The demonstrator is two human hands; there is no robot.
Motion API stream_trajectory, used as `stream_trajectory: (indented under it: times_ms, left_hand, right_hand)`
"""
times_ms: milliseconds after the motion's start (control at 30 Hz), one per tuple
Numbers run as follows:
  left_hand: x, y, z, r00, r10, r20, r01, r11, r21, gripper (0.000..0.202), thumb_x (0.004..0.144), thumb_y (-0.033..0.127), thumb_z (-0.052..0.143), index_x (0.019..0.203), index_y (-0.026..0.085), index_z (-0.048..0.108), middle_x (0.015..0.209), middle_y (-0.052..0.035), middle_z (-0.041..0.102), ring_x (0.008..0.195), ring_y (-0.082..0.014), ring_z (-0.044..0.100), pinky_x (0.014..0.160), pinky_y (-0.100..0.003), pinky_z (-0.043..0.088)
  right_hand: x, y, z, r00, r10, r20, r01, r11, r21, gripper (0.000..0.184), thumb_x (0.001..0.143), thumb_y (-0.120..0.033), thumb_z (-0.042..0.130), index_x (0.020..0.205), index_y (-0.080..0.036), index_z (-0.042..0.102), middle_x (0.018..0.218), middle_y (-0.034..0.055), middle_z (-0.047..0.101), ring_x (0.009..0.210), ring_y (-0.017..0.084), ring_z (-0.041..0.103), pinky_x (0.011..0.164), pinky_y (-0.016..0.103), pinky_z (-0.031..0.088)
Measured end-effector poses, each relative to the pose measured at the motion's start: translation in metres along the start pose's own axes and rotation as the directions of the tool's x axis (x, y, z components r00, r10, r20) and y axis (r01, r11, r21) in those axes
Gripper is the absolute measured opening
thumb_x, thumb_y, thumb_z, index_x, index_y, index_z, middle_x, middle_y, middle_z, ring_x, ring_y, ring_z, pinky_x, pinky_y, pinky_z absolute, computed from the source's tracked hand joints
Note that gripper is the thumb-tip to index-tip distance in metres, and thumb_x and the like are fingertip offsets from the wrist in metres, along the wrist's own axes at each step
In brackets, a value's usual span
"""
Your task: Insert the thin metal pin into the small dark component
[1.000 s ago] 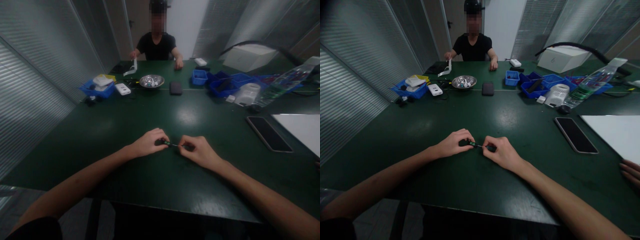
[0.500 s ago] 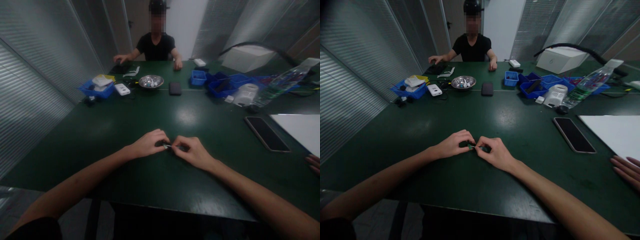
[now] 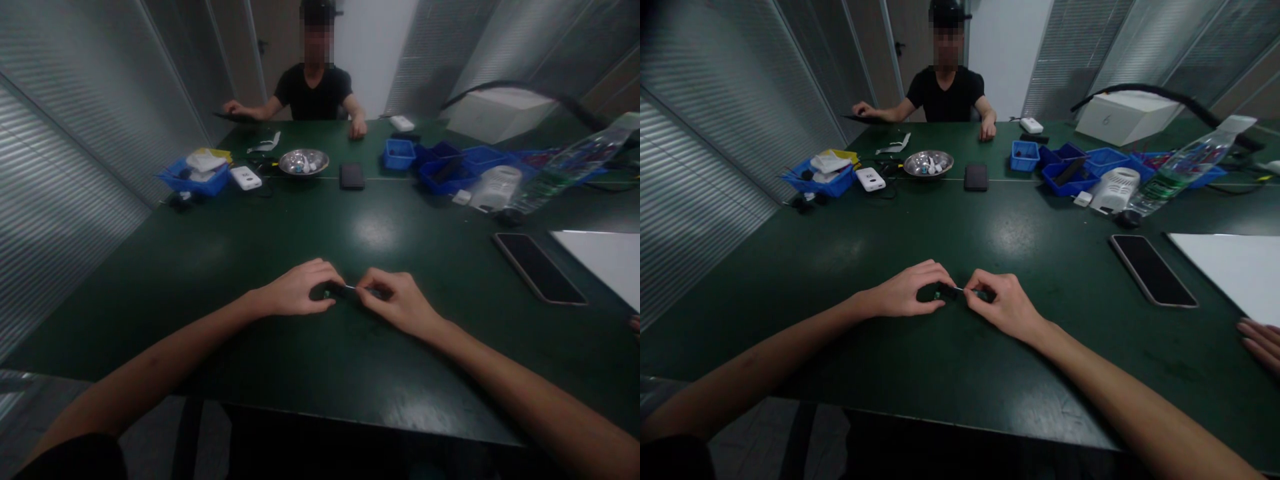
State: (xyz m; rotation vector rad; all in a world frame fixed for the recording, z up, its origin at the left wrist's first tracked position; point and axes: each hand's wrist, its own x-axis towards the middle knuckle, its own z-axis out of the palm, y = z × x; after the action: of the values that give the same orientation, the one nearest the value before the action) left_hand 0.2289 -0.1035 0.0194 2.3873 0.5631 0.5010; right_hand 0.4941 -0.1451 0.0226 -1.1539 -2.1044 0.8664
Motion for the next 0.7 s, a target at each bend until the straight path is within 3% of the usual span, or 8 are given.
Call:
stream_trajectory:
  times_ms: [233, 333, 400, 467, 567, 700]
  left_hand:
    - [-0.003, -0.005, -0.008, 1.000, -0.003, 0.028, 0.004, 0.999, -0.047, 0.025, 0.097, 0.025, 0.067, 0.122, 0.022, 0.067, 0.116, -0.0090, 0.066, 0.114, -0.0239, 0.058, 0.102, -0.039, 0.045]
    - [-0.012, -0.025, -0.025, 0.998, -0.063, 0.004, 0.063, 0.998, -0.024, 0.023, 0.100, 0.024, 0.063, 0.122, 0.023, 0.069, 0.116, -0.0084, 0.066, 0.112, -0.0226, 0.060, 0.098, -0.037, 0.047]
    - [-0.022, -0.046, -0.042, 0.988, -0.137, -0.068, 0.137, 0.991, 0.002, 0.024, 0.100, 0.024, 0.062, 0.122, 0.023, 0.070, 0.118, -0.0083, 0.065, 0.106, -0.0211, 0.062, 0.091, -0.035, 0.049]
    - [-0.035, -0.071, -0.061, 0.961, -0.222, -0.166, 0.233, 0.971, 0.048, 0.025, 0.099, 0.028, 0.063, 0.122, 0.024, 0.071, 0.117, -0.0077, 0.066, 0.094, -0.0193, 0.063, 0.081, -0.033, 0.050]
    - [-0.056, -0.101, -0.086, 0.900, -0.336, -0.277, 0.373, 0.923, 0.095, 0.027, 0.096, 0.034, 0.066, 0.119, 0.024, 0.074, 0.114, -0.0068, 0.067, 0.086, -0.0181, 0.062, 0.077, -0.033, 0.049]
    - [-0.076, -0.115, -0.109, 0.843, -0.452, -0.290, 0.484, 0.874, 0.044, 0.035, 0.088, 0.039, 0.073, 0.120, 0.024, 0.075, 0.111, -0.0064, 0.069, 0.086, -0.0185, 0.063, 0.078, -0.032, 0.050]
  right_hand:
    - [0.000, -0.002, -0.001, 1.000, 0.003, 0.012, -0.002, 1.000, -0.019, 0.016, 0.095, -0.029, 0.062, 0.086, -0.019, 0.070, 0.074, 0.0003, 0.070, 0.061, 0.013, 0.059, 0.057, 0.026, 0.041]
    - [0.000, -0.002, -0.001, 1.000, 0.000, 0.020, 0.001, 1.000, -0.017, 0.017, 0.095, -0.030, 0.061, 0.086, -0.018, 0.070, 0.075, 0.0006, 0.070, 0.062, 0.013, 0.060, 0.057, 0.026, 0.042]
    - [0.000, -0.002, -0.001, 1.000, -0.008, 0.022, 0.009, 1.000, -0.019, 0.017, 0.095, -0.030, 0.061, 0.086, -0.018, 0.069, 0.075, 0.0004, 0.069, 0.062, 0.013, 0.059, 0.058, 0.026, 0.042]
    - [-0.001, -0.001, -0.001, 1.000, -0.016, 0.022, 0.017, 1.000, -0.025, 0.018, 0.095, -0.031, 0.061, 0.086, -0.018, 0.069, 0.074, 0.0002, 0.069, 0.063, 0.013, 0.060, 0.058, 0.026, 0.041]
    - [-0.001, -0.001, -0.001, 0.999, -0.019, 0.027, 0.019, 0.999, -0.026, 0.018, 0.096, -0.031, 0.061, 0.086, -0.018, 0.069, 0.073, -0.0002, 0.068, 0.061, 0.013, 0.058, 0.057, 0.026, 0.040]
    - [-0.002, 0.000, -0.001, 0.999, -0.015, 0.034, 0.016, 1.000, -0.017, 0.018, 0.096, -0.031, 0.061, 0.086, -0.018, 0.069, 0.072, -0.0004, 0.067, 0.060, 0.012, 0.057, 0.056, 0.026, 0.040]
